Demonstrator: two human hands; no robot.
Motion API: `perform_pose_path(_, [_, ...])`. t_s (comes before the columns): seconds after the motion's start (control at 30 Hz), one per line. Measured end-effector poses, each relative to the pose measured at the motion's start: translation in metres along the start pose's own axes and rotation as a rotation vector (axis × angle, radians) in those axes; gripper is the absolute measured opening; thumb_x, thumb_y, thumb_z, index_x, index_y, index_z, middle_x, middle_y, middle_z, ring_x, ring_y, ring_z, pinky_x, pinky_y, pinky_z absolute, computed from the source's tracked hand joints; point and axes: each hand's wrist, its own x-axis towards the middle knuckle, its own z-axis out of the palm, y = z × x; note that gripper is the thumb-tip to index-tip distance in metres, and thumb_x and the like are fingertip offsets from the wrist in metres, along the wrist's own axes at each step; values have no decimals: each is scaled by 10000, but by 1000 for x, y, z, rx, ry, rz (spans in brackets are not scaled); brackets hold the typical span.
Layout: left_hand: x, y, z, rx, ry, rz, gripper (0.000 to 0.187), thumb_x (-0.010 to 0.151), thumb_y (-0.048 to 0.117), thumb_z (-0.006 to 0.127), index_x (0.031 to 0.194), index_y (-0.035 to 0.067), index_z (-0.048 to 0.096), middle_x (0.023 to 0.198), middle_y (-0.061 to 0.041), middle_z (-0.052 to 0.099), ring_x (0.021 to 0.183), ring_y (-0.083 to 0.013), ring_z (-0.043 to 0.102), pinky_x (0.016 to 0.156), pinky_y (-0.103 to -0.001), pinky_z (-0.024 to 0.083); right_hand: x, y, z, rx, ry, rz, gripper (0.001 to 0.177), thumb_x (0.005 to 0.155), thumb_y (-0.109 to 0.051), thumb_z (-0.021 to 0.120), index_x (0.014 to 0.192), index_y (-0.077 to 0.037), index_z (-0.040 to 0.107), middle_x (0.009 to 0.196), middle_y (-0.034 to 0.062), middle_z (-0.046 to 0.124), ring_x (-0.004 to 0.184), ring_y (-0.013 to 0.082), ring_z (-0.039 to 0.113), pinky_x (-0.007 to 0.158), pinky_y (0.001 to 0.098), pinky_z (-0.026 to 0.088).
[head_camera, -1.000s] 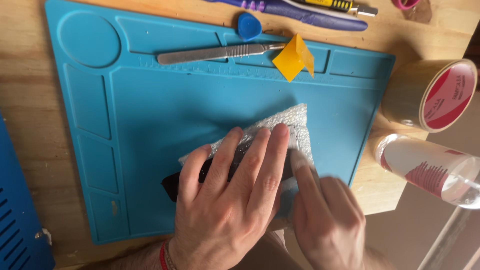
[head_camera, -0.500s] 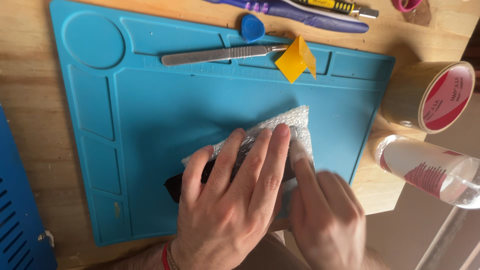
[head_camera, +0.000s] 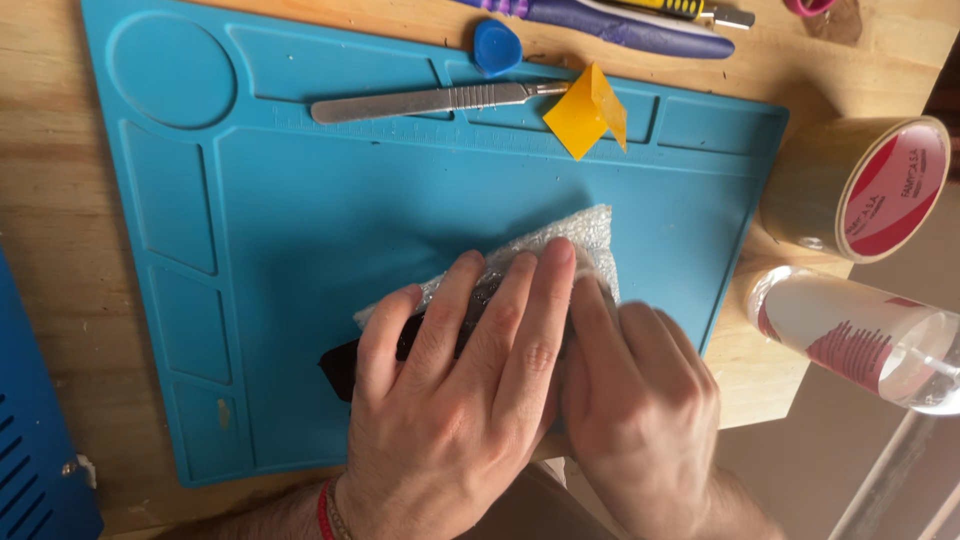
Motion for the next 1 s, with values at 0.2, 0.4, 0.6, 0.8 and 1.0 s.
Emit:
perform_pose_path(0.2, [0, -1, -1, -8, -28, -21, 391, 1195, 286, 592, 1549, 120, 607, 1374, 49, 834, 1216, -217, 795, 976, -415, 524, -15, 7, -6, -32, -18, 29, 543, 941, 152, 569, 1349, -104, 819, 720, 30, 390, 590, 226, 427, 534, 378, 433])
perform_pose_path(0.4, [-1, -1, -2, 9, -8, -4, 398, 1195, 243, 533, 1564, 105, 589, 1383, 41, 833, 1206, -216, 790, 968, -408, 516, -4, 4, -8, -61, -44, -18, 545, 985, 101, 584, 1467, -71, 772, 780, 41, 478, 676, 252, 527, 661, 404, 515])
perform_pose_path(0.6, [-3, 0, -1, 1, 2, 2, 387, 1191, 207, 507, 1548, 106, 618, 1334, 31, 823, 1185, -220, 789, 964, -405, 518, 6, 3, -2, -68, -34, -16, 369, 1056, 17, 601, 1339, -95, 810, 764, 64, 455, 628, 281, 493, 605, 438, 479])
perform_pose_path(0.8, [-1, -1, -2, -28, -24, -23, 397, 1206, 255, 556, 1570, 96, 575, 1371, 30, 834, 1207, -220, 782, 964, -416, 523, -11, 7, -8, -89, -70, 30, 572, 908, 104, 592, 1366, -149, 823, 716, 26, 394, 587, 232, 449, 524, 396, 463])
perform_pose_path(1.0, [-2, -1, -1, 7, -24, -2, 406, 1195, 226, 481, 1569, 104, 584, 1449, 69, 815, 1228, -207, 771, 994, -406, 519, -13, 3, -12, -148, -81, -31, 584, 985, 71, 584, 1488, -159, 771, 765, 33, 461, 625, 243, 510, 626, 407, 522])
